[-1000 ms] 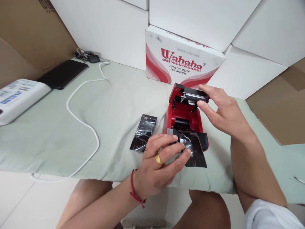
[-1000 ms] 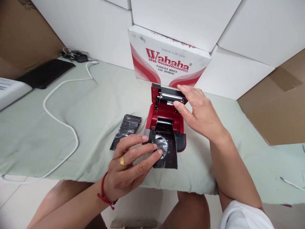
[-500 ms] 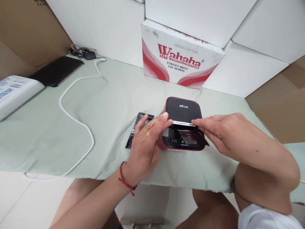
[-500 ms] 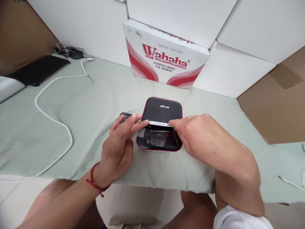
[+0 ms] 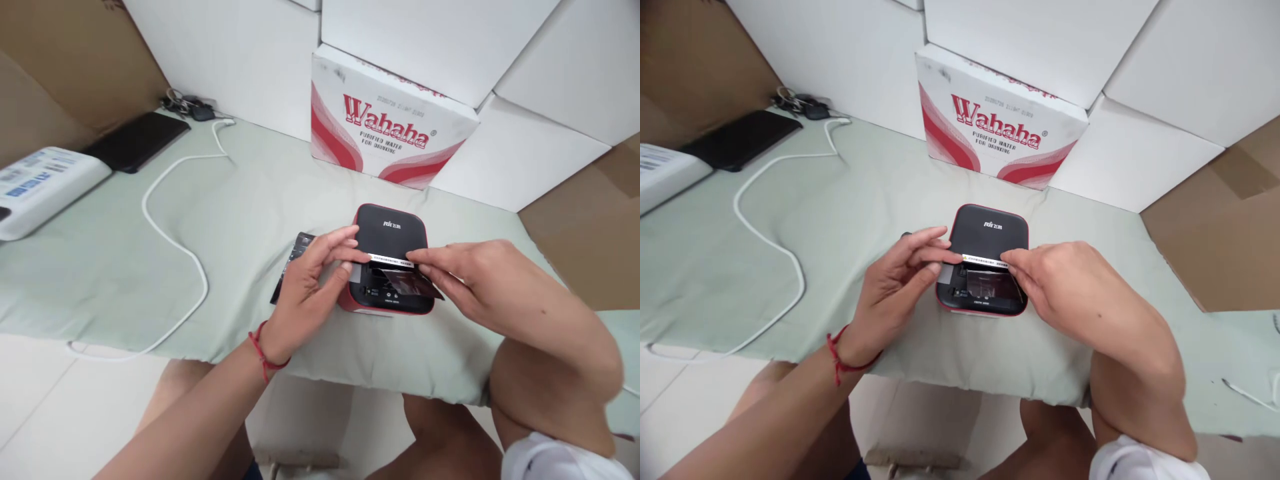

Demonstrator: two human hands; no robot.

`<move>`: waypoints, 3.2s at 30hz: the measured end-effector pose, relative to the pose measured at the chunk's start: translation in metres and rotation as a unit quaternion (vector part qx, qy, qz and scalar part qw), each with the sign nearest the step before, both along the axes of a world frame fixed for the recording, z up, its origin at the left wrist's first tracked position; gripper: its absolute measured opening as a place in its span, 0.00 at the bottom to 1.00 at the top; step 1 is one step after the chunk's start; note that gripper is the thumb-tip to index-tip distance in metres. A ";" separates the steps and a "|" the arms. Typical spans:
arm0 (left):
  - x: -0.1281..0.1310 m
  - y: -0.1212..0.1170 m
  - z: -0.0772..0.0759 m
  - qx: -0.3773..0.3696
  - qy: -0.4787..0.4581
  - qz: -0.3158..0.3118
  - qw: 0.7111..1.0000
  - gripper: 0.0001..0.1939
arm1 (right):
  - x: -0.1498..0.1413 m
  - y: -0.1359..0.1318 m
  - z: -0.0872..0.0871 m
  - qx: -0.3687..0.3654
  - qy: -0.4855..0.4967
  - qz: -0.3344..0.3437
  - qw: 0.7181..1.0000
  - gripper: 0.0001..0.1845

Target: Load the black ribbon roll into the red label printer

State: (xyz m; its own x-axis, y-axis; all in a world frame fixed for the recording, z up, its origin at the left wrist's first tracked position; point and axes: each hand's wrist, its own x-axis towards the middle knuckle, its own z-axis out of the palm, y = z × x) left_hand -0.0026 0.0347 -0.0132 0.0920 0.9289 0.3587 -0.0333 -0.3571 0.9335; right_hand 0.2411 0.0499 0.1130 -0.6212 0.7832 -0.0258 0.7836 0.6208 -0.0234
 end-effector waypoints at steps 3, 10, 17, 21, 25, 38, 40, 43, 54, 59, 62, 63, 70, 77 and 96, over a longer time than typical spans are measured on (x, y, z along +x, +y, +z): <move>0.001 0.004 -0.002 -0.045 -0.073 -0.007 0.996 0.28 | 0.000 -0.008 0.002 -0.008 0.039 0.082 0.996 0.20; -0.006 0.012 0.001 -0.139 -0.113 -0.056 0.982 0.44 | 0.000 -0.038 0.001 -0.078 0.005 0.166 0.983 0.36; -0.004 0.016 0.013 -0.249 -0.146 -0.041 0.956 0.48 | -0.006 -0.043 -0.001 -0.039 -0.043 0.199 0.978 0.33; -0.001 0.016 0.013 -0.240 -0.145 -0.026 0.959 0.41 | -0.010 -0.043 0.001 -0.056 -0.023 0.174 0.983 0.30; 0.001 0.012 0.007 -0.213 -0.159 -0.033 0.963 0.31 | -0.014 -0.022 -0.001 -0.068 0.066 0.090 0.991 0.17; -0.040 0.032 -0.004 -0.064 0.352 0.155 0.921 0.22 | -0.028 0.056 -0.056 -0.066 0.013 0.011 0.998 0.22; -0.037 0.036 -0.011 -0.086 0.401 0.110 0.905 0.26 | -0.029 0.056 -0.052 -0.069 -0.015 0.014 0.997 0.21; -0.032 0.039 -0.018 -0.092 0.417 0.094 0.900 0.27 | -0.031 0.058 -0.049 -0.074 -0.031 0.015 0.997 0.18; -0.042 0.034 -0.008 -0.106 0.384 0.162 0.903 0.17 | -0.026 0.055 -0.044 -0.136 0.055 -0.026 0.989 0.18; -0.040 0.034 -0.009 -0.114 0.456 0.146 0.871 0.20 | -0.014 0.036 -0.019 -0.135 0.123 -0.027 0.983 0.17; -0.038 0.034 -0.011 -0.112 0.498 0.144 0.848 0.18 | 0.016 0.020 0.011 -0.103 0.160 -0.026 0.981 0.17; -0.037 0.034 -0.012 -0.110 0.511 0.145 0.840 0.17 | 0.030 0.016 0.021 -0.096 0.155 -0.039 0.983 0.17; -0.042 0.031 -0.006 -0.129 0.435 0.144 0.879 0.14 | 0.094 0.043 0.018 -0.165 0.013 -0.123 0.979 0.15; -0.043 0.026 0.011 -0.080 0.059 0.153 0.983 0.16 | 0.061 0.081 -0.035 -0.279 -0.051 -0.069 0.956 0.19; 0.003 -0.015 0.022 -0.066 -0.016 -0.201 0.977 0.23 | -0.039 -0.020 -0.001 -0.094 0.199 0.042 0.975 0.14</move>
State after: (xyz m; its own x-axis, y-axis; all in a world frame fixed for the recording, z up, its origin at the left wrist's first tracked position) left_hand 0.0000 0.0197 0.0091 0.4491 0.8587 0.2469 -0.1765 -0.1856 0.9666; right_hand 0.2017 0.0301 0.1122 -0.6737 0.7332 0.0924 0.6352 0.6384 -0.4346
